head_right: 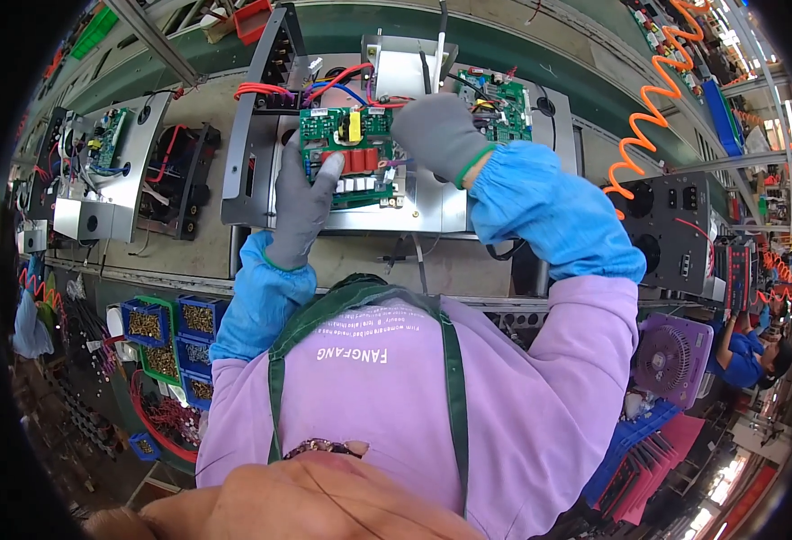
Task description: The person assembles a circuit board and its components into a metal housing, securing them with screws using an electric screwdriver.
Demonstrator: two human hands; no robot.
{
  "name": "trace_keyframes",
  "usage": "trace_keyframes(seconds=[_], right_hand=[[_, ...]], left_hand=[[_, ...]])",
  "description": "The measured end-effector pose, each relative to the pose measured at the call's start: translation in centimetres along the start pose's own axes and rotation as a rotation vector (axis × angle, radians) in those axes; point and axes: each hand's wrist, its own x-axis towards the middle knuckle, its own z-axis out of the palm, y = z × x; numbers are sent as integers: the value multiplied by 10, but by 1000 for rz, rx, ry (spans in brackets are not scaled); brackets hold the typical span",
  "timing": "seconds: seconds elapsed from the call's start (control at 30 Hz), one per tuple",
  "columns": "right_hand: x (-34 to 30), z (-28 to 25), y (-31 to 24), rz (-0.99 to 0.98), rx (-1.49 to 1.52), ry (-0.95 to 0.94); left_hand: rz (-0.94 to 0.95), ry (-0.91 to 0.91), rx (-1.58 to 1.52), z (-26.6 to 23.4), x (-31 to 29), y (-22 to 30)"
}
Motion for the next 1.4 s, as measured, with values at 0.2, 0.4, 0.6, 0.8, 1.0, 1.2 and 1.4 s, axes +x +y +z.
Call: trace_keyframes(seconds=[0.2, 0.4, 0.6, 0.8, 1.0, 1.2, 1.4], right_hand=[[8, -20, 6, -97, 33, -251], [-17, -33, 65, 378, 504, 6], [-24, -12, 72, 222, 396, 504], [-41, -34, 41, -183, 486, 444], [-13, -21, 21, -160, 110, -88], [-8, -27, 16, -97, -148, -412], [-26, -24, 36, 54, -31, -131]], left_hand=[[46, -8, -29, -8, -5, -13], [15, -3, -13, -7, -4, -16], [-41, -32, -105, -8, -5, -11], [-2, -21, 1, -9, -5, -16], [-36, -41, 3, -11, -2, -12], [1, -37, 96, -11, 1, -17], [-28, -40, 101, -11, 2, -16]])
